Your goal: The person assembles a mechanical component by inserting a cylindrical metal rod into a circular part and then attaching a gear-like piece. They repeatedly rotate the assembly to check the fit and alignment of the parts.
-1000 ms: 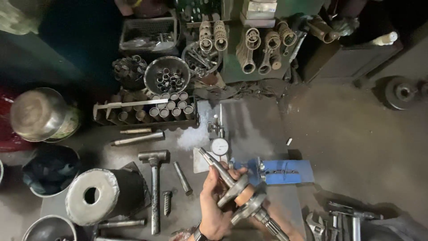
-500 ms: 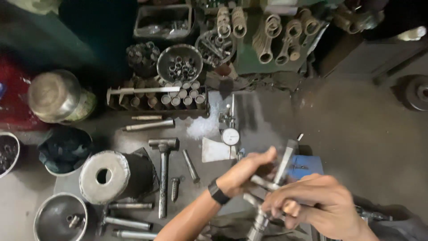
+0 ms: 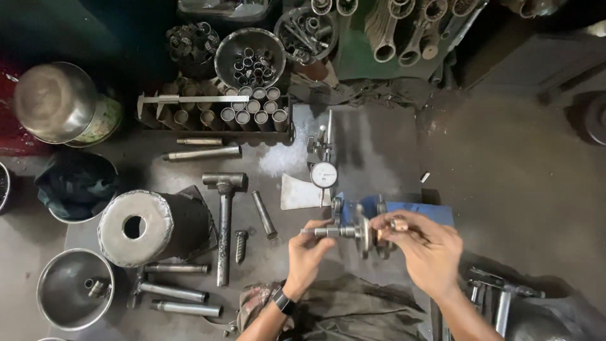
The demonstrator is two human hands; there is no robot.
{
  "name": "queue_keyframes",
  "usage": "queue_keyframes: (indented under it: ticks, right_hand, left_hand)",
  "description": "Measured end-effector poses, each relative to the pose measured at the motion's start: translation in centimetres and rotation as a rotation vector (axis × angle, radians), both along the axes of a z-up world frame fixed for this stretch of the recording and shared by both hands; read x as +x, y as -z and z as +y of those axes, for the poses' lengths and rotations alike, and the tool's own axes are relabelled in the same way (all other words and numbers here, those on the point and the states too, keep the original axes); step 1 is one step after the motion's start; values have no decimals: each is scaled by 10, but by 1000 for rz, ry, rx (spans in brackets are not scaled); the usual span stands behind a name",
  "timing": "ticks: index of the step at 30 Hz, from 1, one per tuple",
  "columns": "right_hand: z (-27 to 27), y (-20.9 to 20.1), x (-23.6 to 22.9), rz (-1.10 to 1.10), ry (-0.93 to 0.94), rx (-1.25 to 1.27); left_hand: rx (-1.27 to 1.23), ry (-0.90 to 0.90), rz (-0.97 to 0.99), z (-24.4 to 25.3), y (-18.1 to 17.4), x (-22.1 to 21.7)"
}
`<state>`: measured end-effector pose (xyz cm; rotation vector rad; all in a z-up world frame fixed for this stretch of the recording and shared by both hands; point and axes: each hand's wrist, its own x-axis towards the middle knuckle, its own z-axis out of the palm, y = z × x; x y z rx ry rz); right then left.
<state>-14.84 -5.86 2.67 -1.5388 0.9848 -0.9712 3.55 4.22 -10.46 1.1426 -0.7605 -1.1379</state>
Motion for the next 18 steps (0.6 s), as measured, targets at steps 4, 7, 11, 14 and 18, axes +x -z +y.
queue_keyframes:
  ticks: [4, 7, 11, 14, 18]
  right_hand:
    - [-7, 23, 6, -77, 1, 19]
    - [-11, 42, 6, -92, 9, 51]
    - [-18, 61, 5, -129, -5, 97]
    - [-24, 69, 6, -128, -20, 73]
    - [-28, 74, 7, -131, -26, 67]
  left_hand:
    - [126, -148, 100, -3, 33, -5]
    - [210, -207, 123, -8, 39, -7]
    - [288, -238, 118, -14, 44, -6]
    - [296, -237, 149, -20, 49, -7]
    - [293, -264, 249, -24, 55, -7]
